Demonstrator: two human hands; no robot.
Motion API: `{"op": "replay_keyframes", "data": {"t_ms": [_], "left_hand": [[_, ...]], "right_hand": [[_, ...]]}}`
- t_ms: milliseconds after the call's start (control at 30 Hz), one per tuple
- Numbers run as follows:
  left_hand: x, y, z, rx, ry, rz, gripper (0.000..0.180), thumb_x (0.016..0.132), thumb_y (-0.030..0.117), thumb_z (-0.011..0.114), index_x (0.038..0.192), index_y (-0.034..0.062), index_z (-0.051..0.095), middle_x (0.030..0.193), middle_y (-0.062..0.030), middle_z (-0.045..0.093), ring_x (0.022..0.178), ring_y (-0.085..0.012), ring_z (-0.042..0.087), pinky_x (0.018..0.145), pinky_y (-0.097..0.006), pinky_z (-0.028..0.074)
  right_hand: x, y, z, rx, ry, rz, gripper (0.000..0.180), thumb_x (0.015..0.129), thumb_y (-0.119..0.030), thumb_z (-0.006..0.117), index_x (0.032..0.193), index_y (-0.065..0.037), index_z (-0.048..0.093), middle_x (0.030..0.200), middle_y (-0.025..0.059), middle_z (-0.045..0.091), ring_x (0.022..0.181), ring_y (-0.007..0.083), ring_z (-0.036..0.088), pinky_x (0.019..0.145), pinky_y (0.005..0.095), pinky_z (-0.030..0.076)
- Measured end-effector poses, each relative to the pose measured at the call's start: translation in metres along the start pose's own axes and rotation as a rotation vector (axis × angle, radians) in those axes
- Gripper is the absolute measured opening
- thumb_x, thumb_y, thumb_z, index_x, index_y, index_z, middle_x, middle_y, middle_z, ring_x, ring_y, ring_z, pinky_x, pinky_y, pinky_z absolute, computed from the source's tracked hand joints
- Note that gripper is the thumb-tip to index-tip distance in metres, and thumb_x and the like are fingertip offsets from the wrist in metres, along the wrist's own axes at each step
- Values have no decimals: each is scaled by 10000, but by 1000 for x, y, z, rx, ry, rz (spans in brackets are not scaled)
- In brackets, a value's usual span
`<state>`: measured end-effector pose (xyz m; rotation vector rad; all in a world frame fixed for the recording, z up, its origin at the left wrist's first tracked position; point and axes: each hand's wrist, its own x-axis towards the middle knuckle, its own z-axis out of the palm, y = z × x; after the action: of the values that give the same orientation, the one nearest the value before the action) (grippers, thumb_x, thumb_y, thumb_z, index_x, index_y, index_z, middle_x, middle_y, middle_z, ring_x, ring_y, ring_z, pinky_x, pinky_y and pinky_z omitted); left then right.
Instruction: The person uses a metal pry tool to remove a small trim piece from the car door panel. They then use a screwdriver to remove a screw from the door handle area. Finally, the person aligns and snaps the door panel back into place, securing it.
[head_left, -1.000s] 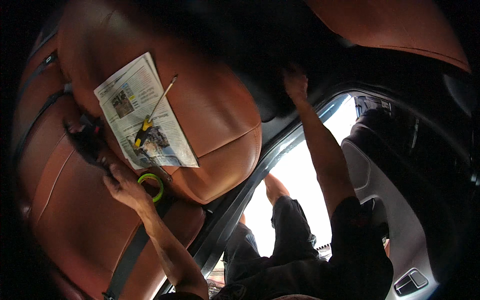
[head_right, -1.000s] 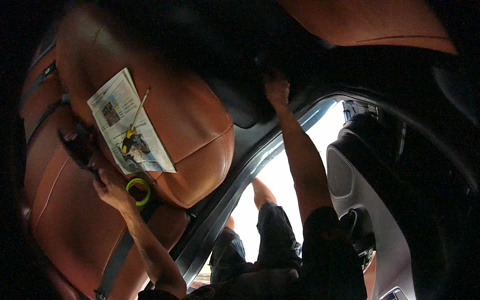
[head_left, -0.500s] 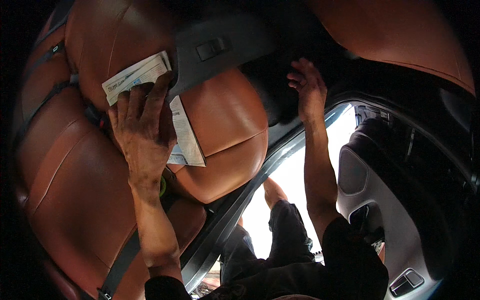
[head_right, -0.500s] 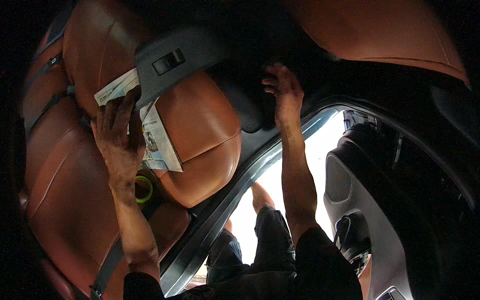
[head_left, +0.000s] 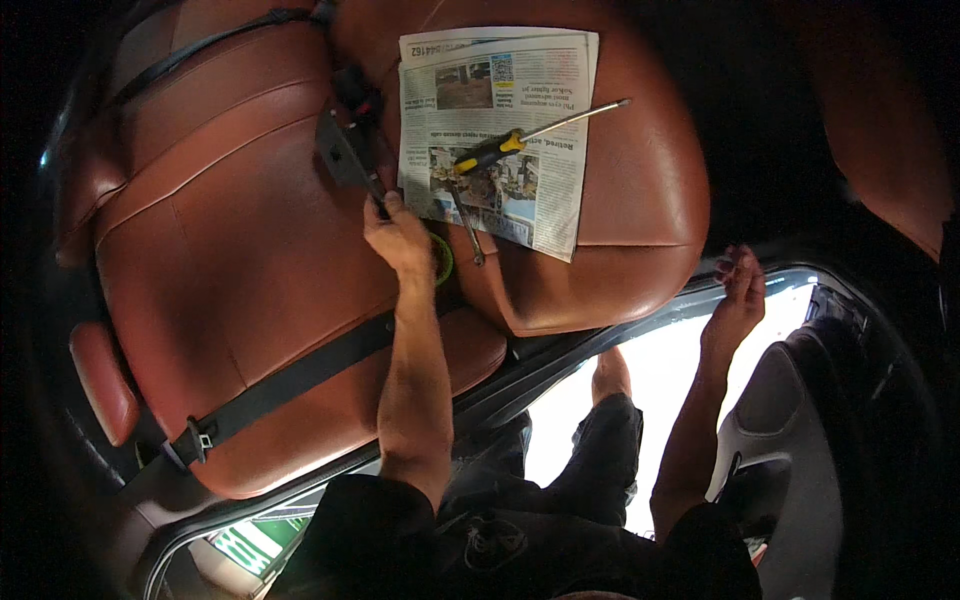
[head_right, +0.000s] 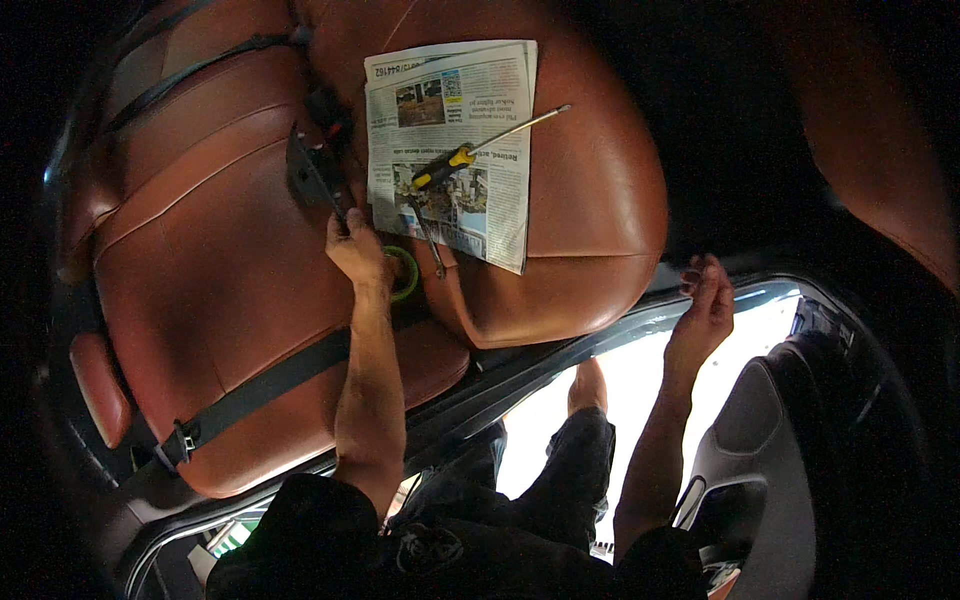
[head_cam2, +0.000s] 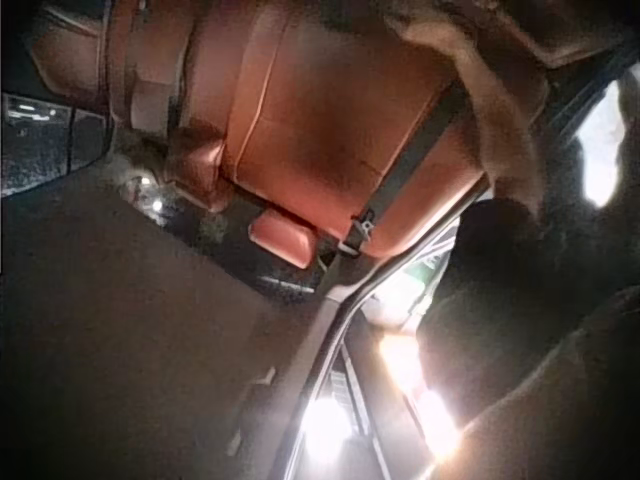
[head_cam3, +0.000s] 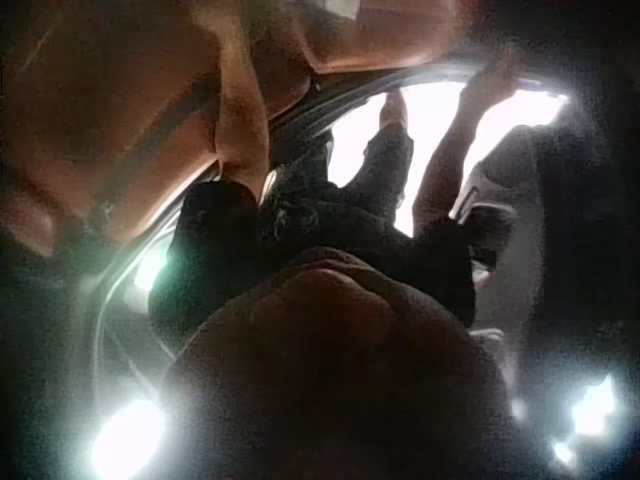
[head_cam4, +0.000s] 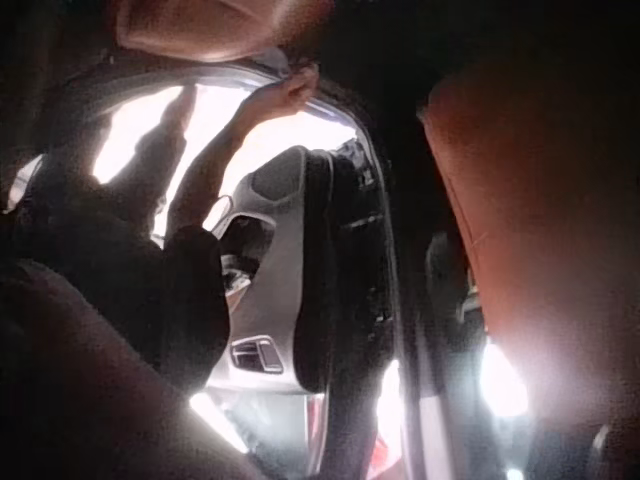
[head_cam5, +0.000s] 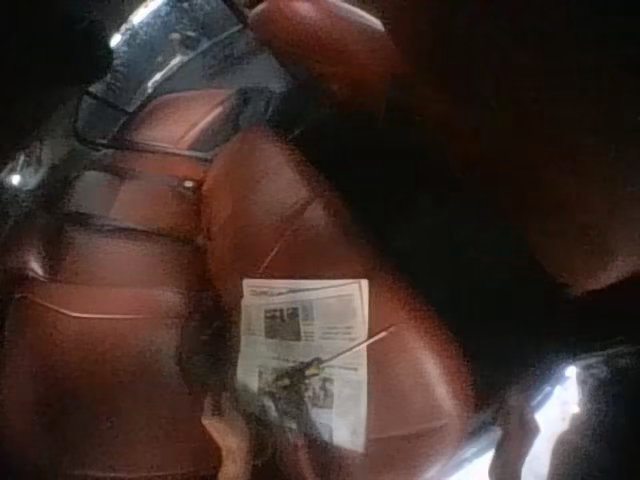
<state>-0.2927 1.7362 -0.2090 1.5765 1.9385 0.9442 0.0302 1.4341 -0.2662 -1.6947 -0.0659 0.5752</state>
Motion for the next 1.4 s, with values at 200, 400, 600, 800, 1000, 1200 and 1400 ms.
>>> {"op": "replay_keyframes", "data": {"t_ms": [200,400,600,800,1000,1200,1400], "left_hand": [[17,-1,-3,230,-301,-130,468,1008,196,607,1394,-67,577,1083,-267,702,944,-342,678,883,-417,520],[-11,16,45,496,5,743,551,959,300,659,1393,-32,582,1236,-271,640,1138,-450,594,1040,-541,449],[19,-35,117,360,-630,811,496,912,205,611,1363,0,619,1361,-237,632,1244,-428,603,1092,-476,460],[8,-3,108,577,-499,912,448,974,259,563,1349,18,611,1311,-230,654,1161,-454,640,996,-575,497],[-108,80,55,23,-439,566,433,1020,280,543,1348,-2,575,1090,-165,687,847,-305,693,738,-438,566],[-355,189,-114,-521,-1181,435,451,1049,271,600,1429,37,531,1016,-77,671,788,-128,592,643,-251,459],[-437,263,-151,-657,-1420,766,430,967,117,644,1338,-91,577,1042,-232,696,928,-305,718,803,-384,570]], "right_hand": [[-50,20,-19,-119,54,53,309,1066,-305,604,1199,-46,704,1091,89,749,878,156,673,784,318,519],[-150,15,-56,-189,52,-150,499,1066,-464,555,1213,-6,690,1187,119,714,905,164,689,801,302,531],[-241,-8,-86,29,192,47,388,1063,-284,604,1306,18,632,1137,127,723,904,185,684,822,344,567],[-256,-71,-84,57,305,-40,400,1071,-304,591,1265,41,648,1104,182,737,951,217,710,841,364,595],[-260,-139,-122,85,306,-125,470,1054,-382,617,1263,38,653,1077,155,737,919,201,695,826,327,558],[-250,-196,-172,95,169,-251,489,1094,-408,517,1320,12,621,1185,143,712,1044,177,669,862,325,536],[-243,-256,-220,345,325,-301,425,1081,-366,562,1250,17,632,1032,97,735,828,120,664,739,264,527]]}}
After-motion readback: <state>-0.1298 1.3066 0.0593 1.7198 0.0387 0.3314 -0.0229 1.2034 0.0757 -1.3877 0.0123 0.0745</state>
